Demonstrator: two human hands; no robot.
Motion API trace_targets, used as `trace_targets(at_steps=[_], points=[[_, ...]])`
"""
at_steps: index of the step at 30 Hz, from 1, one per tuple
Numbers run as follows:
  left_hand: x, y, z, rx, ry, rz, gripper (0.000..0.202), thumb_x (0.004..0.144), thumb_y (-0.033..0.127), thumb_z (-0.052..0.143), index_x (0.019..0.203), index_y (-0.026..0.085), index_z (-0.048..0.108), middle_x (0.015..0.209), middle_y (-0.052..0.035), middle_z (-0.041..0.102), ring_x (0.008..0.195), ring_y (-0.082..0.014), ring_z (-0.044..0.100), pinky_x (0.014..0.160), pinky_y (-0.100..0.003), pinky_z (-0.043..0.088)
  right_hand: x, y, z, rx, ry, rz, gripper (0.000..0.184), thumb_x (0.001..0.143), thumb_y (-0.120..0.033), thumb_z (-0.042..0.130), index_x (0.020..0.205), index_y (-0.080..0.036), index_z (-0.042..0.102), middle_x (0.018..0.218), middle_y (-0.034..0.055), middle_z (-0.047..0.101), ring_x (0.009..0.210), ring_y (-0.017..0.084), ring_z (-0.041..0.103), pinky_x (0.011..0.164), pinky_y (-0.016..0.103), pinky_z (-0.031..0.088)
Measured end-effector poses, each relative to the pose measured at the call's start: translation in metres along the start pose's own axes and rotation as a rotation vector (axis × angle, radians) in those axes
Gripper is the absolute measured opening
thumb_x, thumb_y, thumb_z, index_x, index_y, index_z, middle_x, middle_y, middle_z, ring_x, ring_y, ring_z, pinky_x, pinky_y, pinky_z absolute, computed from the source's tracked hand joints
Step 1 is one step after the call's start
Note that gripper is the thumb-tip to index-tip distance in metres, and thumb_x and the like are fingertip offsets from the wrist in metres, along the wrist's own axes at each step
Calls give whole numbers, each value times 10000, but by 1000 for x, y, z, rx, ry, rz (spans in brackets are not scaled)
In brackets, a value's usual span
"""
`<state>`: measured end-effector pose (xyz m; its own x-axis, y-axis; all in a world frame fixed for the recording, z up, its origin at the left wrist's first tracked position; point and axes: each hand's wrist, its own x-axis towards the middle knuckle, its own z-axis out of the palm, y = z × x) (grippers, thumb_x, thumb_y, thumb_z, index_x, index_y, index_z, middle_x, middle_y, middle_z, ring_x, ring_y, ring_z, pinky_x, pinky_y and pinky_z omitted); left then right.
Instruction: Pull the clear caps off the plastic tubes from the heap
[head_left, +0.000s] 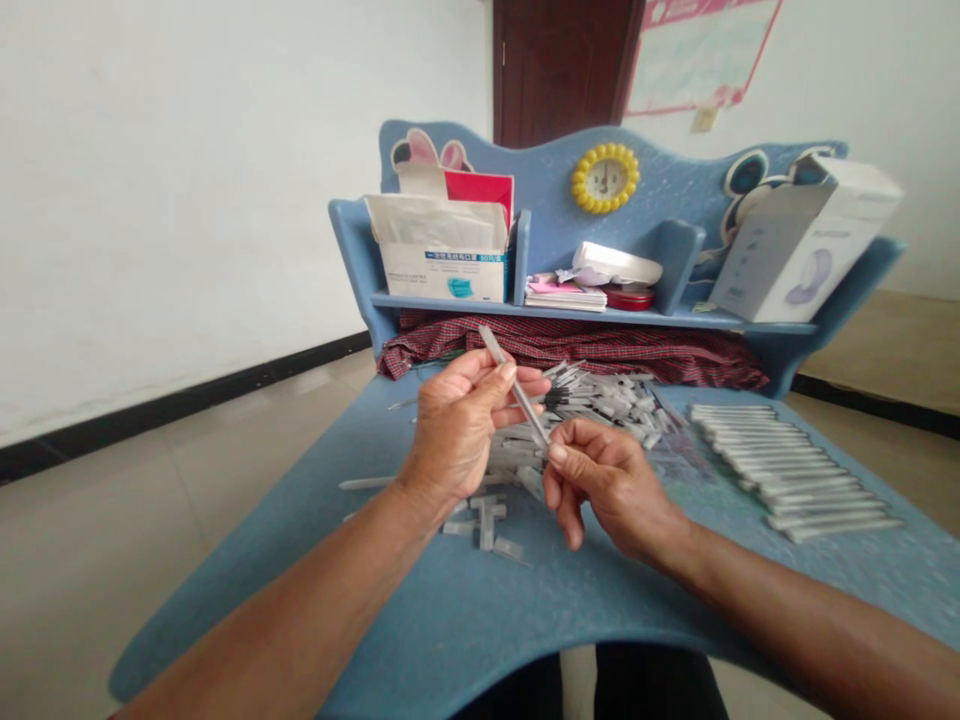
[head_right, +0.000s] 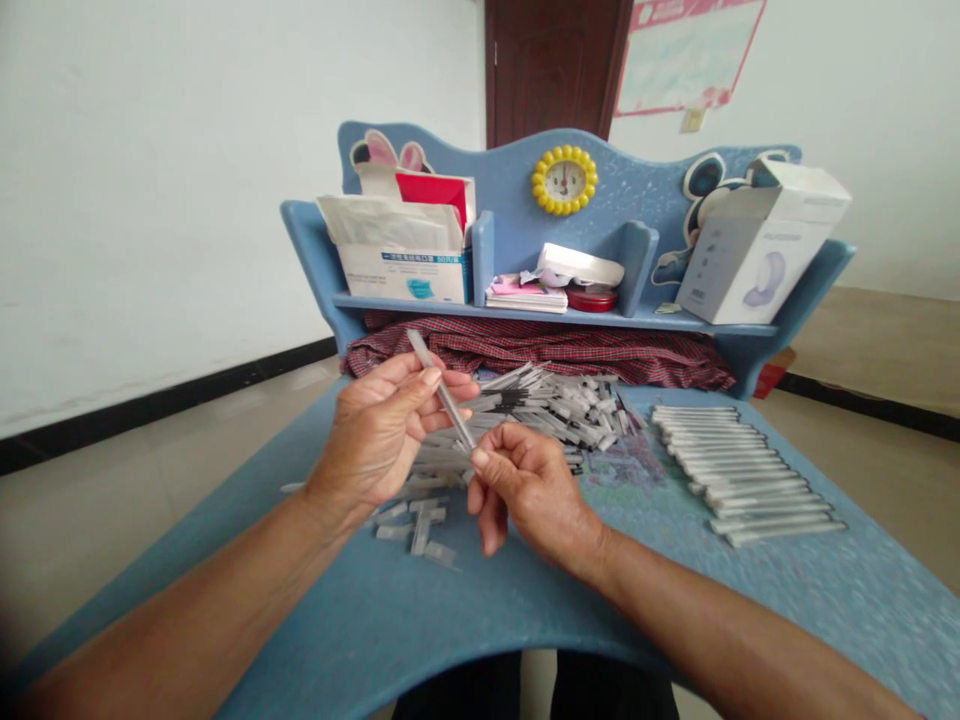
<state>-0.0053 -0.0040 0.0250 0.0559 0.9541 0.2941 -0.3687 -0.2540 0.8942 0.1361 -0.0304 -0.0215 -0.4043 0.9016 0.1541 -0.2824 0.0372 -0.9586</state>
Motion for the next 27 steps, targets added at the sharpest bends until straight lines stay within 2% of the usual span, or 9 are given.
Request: trace_targets(at_steps=[6, 9, 13, 21, 27], points=[[-1, -3, 1, 43, 4, -9, 131, 761, 256, 613, 789, 139, 562, 747, -37, 670, 731, -192, 672, 623, -305, 556, 2, 7, 1, -65, -14, 36, 249, 831, -386, 545, 770, -178, 422, 539, -32, 609, 300, 91, 519, 299, 160, 356], [-2, -6, 2, 86, -21, -11, 131, 772, 256, 603, 800, 135, 563, 763, -36, 658, 724, -199, 674, 584, -300, 559, 4, 10, -3, -165, -40, 85, 257, 831, -412, 532, 793, -187, 415, 519, -41, 600, 286, 91, 504, 277, 148, 318], [-3, -14, 1, 89, -15, 5, 151, 788, 275, 584, 855, 143, 558, 808, -44, 646, 763, -216, 672, 569, -309, 563, 8, 10, -12, -328, -32, 80, 244, 819, -410, 536, 794, -188, 439, 474, -69, 561, 249, 70, 440, 255, 141, 288], [-2, -32, -2, 159, -111, -36, 158, 783, 279, 588, 863, 149, 549, 807, -46, 660, 737, -187, 673, 622, -295, 555, 15, 10, -30, -525, -88, 203, 240, 774, -349, 570, 650, -163, 481, 427, -73, 509, 247, 45, 406, 250, 137, 248], [-5, -42, -1, 232, -210, -39, 143, 780, 259, 596, 863, 151, 552, 807, -47, 686, 761, -186, 684, 722, -320, 551, 14, -3, -42, -678, -218, 308, 85, 735, -235, 556, 724, -151, 554, 454, -78, 501, 267, 37, 400, 265, 137, 303]])
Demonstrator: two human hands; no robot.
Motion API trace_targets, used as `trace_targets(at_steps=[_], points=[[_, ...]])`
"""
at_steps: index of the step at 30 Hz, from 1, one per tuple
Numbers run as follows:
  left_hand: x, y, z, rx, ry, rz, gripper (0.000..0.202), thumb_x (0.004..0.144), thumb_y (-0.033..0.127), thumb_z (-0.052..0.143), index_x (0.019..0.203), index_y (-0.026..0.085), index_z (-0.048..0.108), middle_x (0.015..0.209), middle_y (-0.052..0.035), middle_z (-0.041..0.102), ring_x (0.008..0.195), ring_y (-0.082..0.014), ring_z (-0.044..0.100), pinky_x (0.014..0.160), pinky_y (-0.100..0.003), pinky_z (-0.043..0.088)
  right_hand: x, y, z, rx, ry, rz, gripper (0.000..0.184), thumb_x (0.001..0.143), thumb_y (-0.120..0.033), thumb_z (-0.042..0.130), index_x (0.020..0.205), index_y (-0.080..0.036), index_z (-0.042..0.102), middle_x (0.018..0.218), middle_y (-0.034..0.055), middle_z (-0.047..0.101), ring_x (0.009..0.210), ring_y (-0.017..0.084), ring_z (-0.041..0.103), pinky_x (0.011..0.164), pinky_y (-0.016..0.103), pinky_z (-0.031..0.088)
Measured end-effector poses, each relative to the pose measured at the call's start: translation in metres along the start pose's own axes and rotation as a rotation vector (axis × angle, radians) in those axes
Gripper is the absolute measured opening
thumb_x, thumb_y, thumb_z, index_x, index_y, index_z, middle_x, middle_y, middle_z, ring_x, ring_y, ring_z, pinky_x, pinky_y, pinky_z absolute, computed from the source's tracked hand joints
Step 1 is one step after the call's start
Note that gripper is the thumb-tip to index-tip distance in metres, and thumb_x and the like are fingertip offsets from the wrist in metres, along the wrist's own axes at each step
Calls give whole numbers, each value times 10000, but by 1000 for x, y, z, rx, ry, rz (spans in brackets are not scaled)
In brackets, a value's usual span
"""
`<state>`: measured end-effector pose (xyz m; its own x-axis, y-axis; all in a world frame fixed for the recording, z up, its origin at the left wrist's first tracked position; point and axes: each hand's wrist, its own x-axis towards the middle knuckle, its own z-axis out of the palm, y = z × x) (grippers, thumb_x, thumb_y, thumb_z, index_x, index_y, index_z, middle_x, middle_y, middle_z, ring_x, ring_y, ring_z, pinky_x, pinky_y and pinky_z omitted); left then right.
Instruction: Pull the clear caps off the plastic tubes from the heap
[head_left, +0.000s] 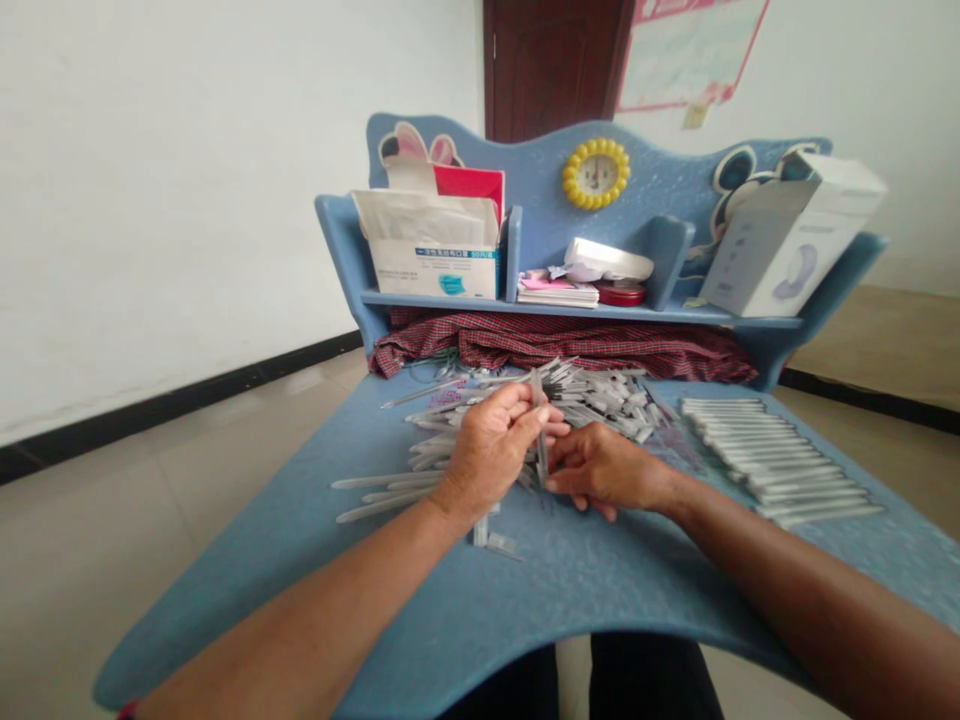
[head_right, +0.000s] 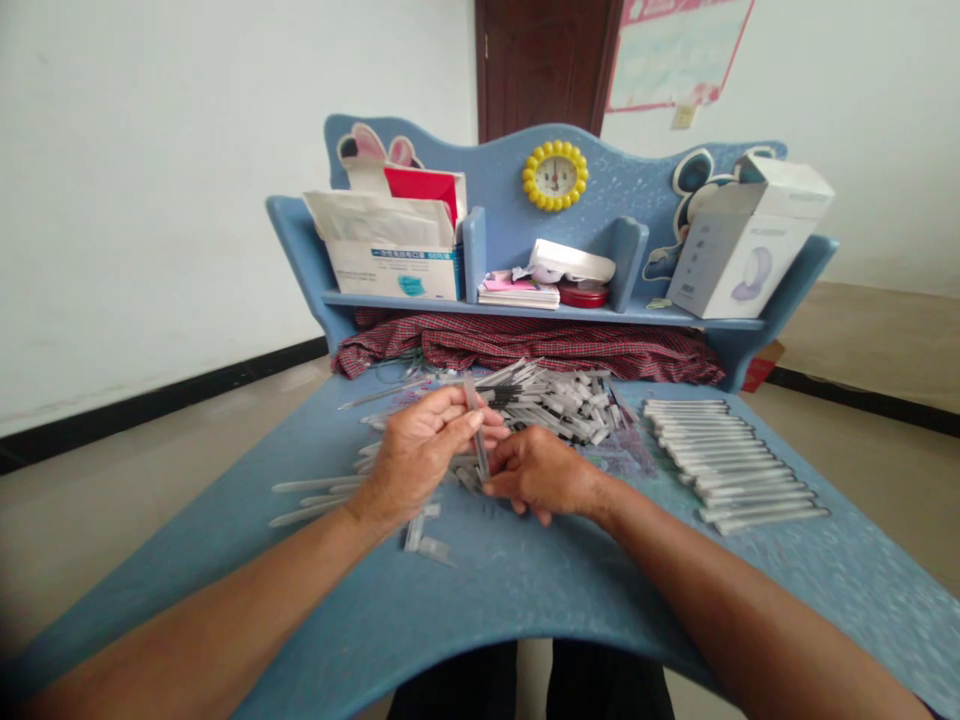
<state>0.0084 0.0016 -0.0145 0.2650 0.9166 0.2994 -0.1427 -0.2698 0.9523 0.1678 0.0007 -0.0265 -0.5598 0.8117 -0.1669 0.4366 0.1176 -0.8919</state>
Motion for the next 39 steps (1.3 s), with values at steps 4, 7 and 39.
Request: trace_targets(at_steps=[4, 7, 39], points=[[-3, -3, 2, 43, -63, 5, 119, 794, 239, 580, 864, 146, 556, 839, -55, 693, 764, -175, 685, 747, -314, 551, -9, -6, -20, -170, -56, 100, 20, 690, -154, 534, 696, -159, 552, 459, -74, 498, 293, 47, 431, 283, 143, 327], [-4, -3, 4, 75, -94, 21, 112, 813, 246, 559, 871, 151, 548, 840, -55, 693, 768, -178, 687, 754, -327, 553, -16, -9, -35, -317, -16, 129, 59, 690, -141, 504, 660, -168, 546, 458, -63, 491, 301, 57, 440, 282, 152, 317], [-10, -3, 6, 287, -180, 74, 127, 827, 282, 547, 898, 181, 578, 847, -50, 694, 818, -177, 664, 752, -284, 508, -20, -9, -42, -574, 204, -90, 97, 747, -171, 507, 749, -157, 604, 594, 3, 621, 528, 122, 594, 490, 207, 400]])
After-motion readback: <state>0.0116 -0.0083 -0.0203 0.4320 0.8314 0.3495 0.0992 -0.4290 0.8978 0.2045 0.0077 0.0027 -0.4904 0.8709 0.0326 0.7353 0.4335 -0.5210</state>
